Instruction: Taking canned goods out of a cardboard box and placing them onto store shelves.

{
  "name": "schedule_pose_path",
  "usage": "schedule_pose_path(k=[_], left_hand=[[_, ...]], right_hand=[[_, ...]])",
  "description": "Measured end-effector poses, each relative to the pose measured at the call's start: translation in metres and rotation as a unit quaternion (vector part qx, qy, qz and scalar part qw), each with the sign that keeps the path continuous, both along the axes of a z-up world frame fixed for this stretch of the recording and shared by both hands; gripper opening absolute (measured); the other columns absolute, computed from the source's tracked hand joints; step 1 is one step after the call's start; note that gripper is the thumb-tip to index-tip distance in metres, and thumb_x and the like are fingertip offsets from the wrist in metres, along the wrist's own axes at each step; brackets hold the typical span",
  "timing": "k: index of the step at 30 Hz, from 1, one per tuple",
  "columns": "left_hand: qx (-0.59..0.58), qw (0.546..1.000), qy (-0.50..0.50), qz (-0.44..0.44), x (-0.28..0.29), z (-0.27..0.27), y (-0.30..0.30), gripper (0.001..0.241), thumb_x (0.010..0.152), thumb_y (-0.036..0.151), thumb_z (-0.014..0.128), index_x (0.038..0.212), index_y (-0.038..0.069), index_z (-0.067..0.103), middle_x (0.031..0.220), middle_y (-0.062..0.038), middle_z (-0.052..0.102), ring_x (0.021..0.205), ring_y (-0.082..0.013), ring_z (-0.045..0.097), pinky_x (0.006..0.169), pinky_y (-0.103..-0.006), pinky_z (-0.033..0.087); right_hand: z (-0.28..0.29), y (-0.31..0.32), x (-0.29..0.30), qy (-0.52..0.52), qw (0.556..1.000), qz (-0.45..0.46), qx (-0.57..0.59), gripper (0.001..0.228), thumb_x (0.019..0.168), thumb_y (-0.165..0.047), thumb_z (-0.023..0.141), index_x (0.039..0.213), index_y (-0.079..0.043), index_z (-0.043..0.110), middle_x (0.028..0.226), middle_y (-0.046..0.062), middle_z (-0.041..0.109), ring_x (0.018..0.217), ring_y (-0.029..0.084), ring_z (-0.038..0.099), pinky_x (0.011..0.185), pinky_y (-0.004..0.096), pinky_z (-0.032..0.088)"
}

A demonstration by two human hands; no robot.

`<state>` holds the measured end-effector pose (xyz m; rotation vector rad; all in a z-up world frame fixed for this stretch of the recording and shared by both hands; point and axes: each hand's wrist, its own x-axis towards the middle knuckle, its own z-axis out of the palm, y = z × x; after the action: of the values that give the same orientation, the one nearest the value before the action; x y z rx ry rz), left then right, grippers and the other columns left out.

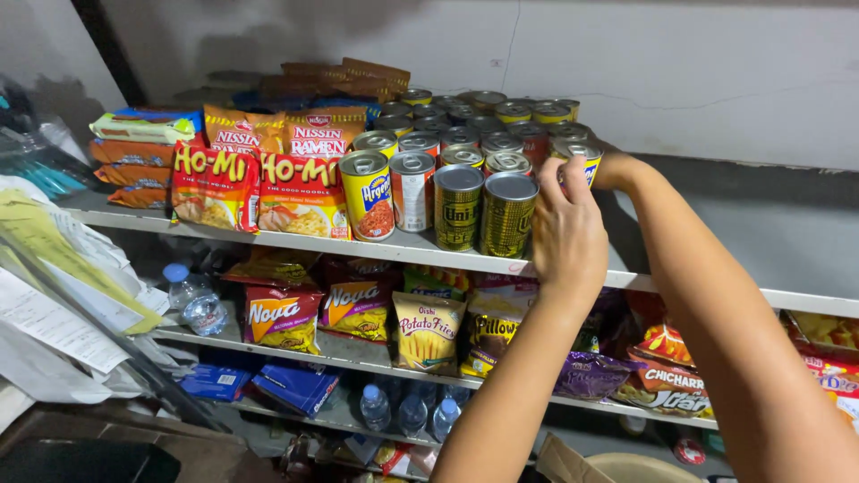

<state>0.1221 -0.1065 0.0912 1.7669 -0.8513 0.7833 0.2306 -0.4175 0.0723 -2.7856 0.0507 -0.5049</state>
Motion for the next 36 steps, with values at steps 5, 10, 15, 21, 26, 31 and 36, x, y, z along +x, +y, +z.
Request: schedule_pose_path(k=[5, 10, 15, 21, 26, 31, 36], left_hand=[[0.087, 0.992, 0.063, -0.067, 0.000, -0.005, -0.005, 0.019, 0.103, 0.014, 0.057, 0.119, 0.005, 0.056, 0.123, -0.018, 0.062, 0.110, -0.0389, 0.067, 0.091, -0.0472, 0.055], [0.105, 0.990, 0.068, -0.067, 0.005, -0.012, -0.014, 0.022, 0.099, 0.020, 0.062, 0.112, 0.002, 0.058, 0.113, -0.020, 0.065, 0.105, -0.0402, 0.067, 0.089, -0.0483, 0.054], [0.095, 0.992, 0.050, -0.063, 0.013, -0.017, -0.019, 0.050, 0.086, 0.019, 0.069, 0.124, -0.007, 0.049, 0.121, -0.029, 0.056, 0.109, -0.0447, 0.062, 0.094, -0.0490, 0.051], [0.109, 0.990, 0.064, -0.065, 0.013, -0.015, -0.028, 0.053, 0.087, 0.018, 0.068, 0.129, -0.007, 0.047, 0.123, -0.028, 0.056, 0.111, -0.0445, 0.061, 0.095, -0.0488, 0.051], [0.105, 0.992, 0.046, -0.049, 0.015, -0.012, -0.025, 0.046, 0.088, 0.019, 0.067, 0.125, -0.002, 0.050, 0.122, -0.025, 0.058, 0.112, -0.0438, 0.062, 0.094, -0.0494, 0.052], [0.062, 0.995, -0.009, -0.082, -0.013, -0.013, -0.002, 0.035, 0.093, 0.015, 0.064, 0.125, 0.004, 0.056, 0.122, -0.019, 0.064, 0.111, -0.0408, 0.065, 0.090, -0.0484, 0.054], [-0.079, 0.948, -0.033, -0.306, -0.119, -0.090, 0.003, 0.029, 0.104, 0.000, 0.058, 0.131, 0.010, 0.063, 0.130, -0.011, 0.067, 0.121, -0.0283, 0.068, 0.107, -0.0352, 0.054]], right_hand=[[0.013, 0.036, -0.041, 0.078, 0.991, -0.038, 0.100, 0.032, 0.089, -0.022, 0.071, 0.112, -0.001, 0.074, 0.113, 0.012, 0.077, 0.100, 0.021, 0.062, 0.090, 0.040, 0.053], [0.042, 0.072, -0.074, 0.150, 0.955, 0.083, 0.241, 0.042, 0.081, -0.015, 0.069, 0.120, -0.001, 0.072, 0.115, 0.012, 0.077, 0.101, 0.017, 0.065, 0.092, 0.037, 0.051], [0.031, 0.051, -0.058, 0.043, 0.988, -0.055, 0.135, 0.043, 0.091, -0.021, 0.074, 0.123, 0.005, 0.064, 0.116, 0.016, 0.075, 0.105, 0.023, 0.066, 0.095, 0.040, 0.052], [0.033, 0.071, -0.066, 0.000, 0.990, -0.131, -0.043, 0.042, 0.091, -0.033, 0.074, 0.115, 0.001, 0.070, 0.110, 0.021, 0.075, 0.099, 0.036, 0.071, 0.086, 0.046, 0.055], [0.035, 0.108, -0.099, -0.093, 0.983, -0.143, -0.067, 0.041, 0.087, -0.027, 0.075, 0.118, -0.001, 0.072, 0.108, 0.025, 0.073, 0.098, 0.042, 0.070, 0.085, 0.048, 0.055], [0.031, 0.211, -0.237, -0.279, 0.955, -0.078, 0.062, 0.029, 0.098, -0.008, 0.069, 0.125, 0.000, 0.068, 0.112, 0.021, 0.073, 0.099, 0.029, 0.073, 0.085, 0.037, 0.057], [-0.086, 0.237, -0.391, -0.250, 0.891, -0.044, 0.376, 0.034, 0.102, -0.005, 0.061, 0.136, -0.001, 0.060, 0.128, 0.009, 0.068, 0.118, 0.013, 0.064, 0.101, 0.030, 0.052]])
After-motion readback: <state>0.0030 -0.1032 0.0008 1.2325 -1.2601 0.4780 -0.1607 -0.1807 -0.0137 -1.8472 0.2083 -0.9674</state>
